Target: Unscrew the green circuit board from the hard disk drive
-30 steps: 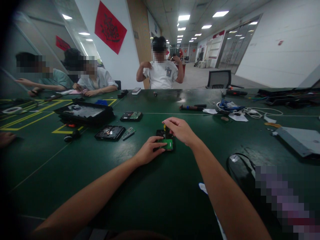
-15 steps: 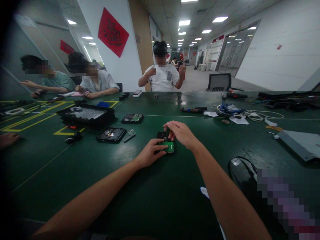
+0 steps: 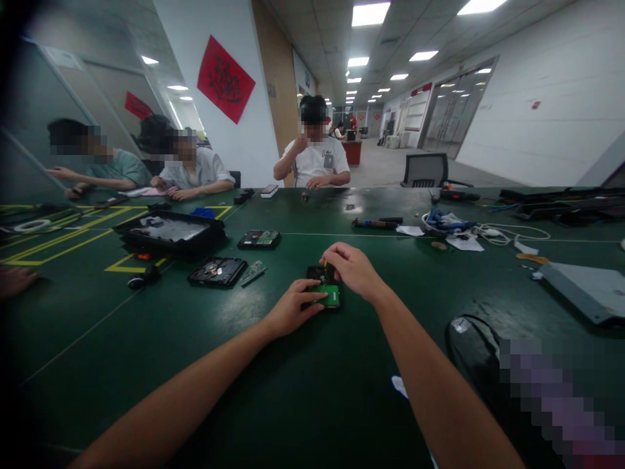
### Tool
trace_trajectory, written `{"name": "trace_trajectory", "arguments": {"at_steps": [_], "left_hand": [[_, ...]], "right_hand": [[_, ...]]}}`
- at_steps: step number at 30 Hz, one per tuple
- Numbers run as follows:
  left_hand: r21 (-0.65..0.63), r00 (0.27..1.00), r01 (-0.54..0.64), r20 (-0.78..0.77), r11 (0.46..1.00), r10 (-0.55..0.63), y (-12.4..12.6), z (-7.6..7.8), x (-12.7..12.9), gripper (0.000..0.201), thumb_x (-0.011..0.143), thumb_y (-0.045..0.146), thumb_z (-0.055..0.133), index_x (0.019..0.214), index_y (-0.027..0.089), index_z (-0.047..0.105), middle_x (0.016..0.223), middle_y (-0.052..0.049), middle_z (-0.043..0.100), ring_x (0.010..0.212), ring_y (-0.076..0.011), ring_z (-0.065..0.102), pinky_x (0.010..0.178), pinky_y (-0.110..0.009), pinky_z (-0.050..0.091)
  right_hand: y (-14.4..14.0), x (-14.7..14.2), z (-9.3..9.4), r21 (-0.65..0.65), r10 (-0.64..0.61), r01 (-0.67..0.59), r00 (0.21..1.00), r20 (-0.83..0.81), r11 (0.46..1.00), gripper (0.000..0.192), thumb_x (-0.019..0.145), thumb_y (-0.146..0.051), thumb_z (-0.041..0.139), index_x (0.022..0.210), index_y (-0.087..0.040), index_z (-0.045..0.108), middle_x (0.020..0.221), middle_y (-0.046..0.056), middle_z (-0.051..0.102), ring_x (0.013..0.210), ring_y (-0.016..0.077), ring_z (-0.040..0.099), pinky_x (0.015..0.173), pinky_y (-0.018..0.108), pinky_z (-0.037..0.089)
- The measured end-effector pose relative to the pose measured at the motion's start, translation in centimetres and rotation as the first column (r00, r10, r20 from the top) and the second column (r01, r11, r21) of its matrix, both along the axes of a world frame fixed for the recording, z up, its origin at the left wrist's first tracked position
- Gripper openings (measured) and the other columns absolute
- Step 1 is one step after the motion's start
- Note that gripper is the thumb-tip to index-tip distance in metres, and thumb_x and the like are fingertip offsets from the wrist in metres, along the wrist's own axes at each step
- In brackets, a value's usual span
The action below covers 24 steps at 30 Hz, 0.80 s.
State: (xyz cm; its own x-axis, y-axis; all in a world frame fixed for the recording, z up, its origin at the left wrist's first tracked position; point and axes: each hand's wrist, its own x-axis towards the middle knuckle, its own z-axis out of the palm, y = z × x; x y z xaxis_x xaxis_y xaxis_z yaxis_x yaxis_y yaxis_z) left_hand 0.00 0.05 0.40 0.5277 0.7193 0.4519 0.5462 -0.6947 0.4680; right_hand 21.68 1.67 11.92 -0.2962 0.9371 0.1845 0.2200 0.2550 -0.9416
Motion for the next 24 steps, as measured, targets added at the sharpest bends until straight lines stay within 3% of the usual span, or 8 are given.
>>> {"name": "trace_trajectory", "arguments": {"at_steps": [6,9,14,17,21,24], "left_hand": [[-0.006,1.000,-0.001,-0.002,1.000,0.001,0.17,-0.35,-0.01,0.034,0.095,0.036,0.070,0.128,0.032,0.073,0.140,-0.010,0.060,0.132,-0.0299,0.053,0.112,-0.054,0.046],[-0.008,1.000,-0.001,0.001,1.000,0.001,0.12,-0.27,-0.05,0.035,0.095,0.036,0.071,0.129,0.031,0.073,0.140,-0.010,0.060,0.131,-0.0302,0.053,0.112,-0.055,0.045],[-0.019,1.000,-0.007,-0.006,1.000,0.007,-0.17,0.25,-0.03,0.034,0.095,0.037,0.070,0.128,0.031,0.073,0.141,-0.010,0.059,0.133,-0.0308,0.052,0.112,-0.054,0.046],[-0.030,1.000,-0.005,-0.010,1.000,0.005,-0.30,0.50,0.02,0.034,0.095,0.037,0.069,0.129,0.031,0.073,0.142,-0.010,0.059,0.133,-0.0308,0.052,0.111,-0.054,0.047],[-0.031,1.000,-0.005,0.002,1.000,0.005,-0.30,0.50,0.06,0.035,0.094,0.036,0.071,0.129,0.032,0.073,0.140,-0.010,0.060,0.132,-0.0305,0.053,0.111,-0.054,0.047],[-0.029,1.000,-0.002,0.002,1.000,0.002,-0.25,0.41,0.03,0.035,0.094,0.036,0.071,0.129,0.032,0.073,0.140,-0.010,0.060,0.131,-0.0303,0.053,0.111,-0.054,0.047]], "right_hand": [[0.05,-0.19,-0.34,-0.048,0.051,-0.055,0.995,-0.081,0.997,0.038,0.099,-0.052,0.056,0.113,-0.019,0.070,0.099,0.008,0.072,0.061,0.0117,0.062,0.052,0.025,0.049],[-0.08,-0.07,-0.30,-0.047,0.077,-0.081,0.993,-0.089,0.996,0.042,0.098,-0.054,0.057,0.119,-0.019,0.068,0.088,0.006,0.070,0.063,0.0133,0.063,0.055,0.026,0.051],[-0.21,0.16,-0.05,0.019,-0.021,0.021,0.999,0.034,1.000,0.039,0.090,-0.058,0.068,0.096,-0.020,0.066,0.070,-0.001,0.063,0.056,0.0124,0.055,0.050,0.025,0.042],[-0.32,0.03,0.02,0.029,-0.061,0.061,0.998,0.009,0.998,0.037,0.087,-0.056,0.072,0.094,-0.020,0.063,0.079,0.001,0.067,0.058,0.0123,0.055,0.051,0.025,0.042],[-0.52,-0.24,0.03,0.018,0.056,-0.056,0.998,0.004,0.998,0.037,0.093,-0.056,0.063,0.106,-0.022,0.068,0.097,0.004,0.071,0.059,0.0111,0.055,0.049,0.024,0.040],[-0.48,-0.25,-0.06,-0.013,0.085,-0.085,0.996,0.006,0.996,0.041,0.095,-0.059,0.060,0.103,-0.020,0.070,0.091,0.004,0.069,0.059,0.0112,0.056,0.050,0.024,0.042]]}}
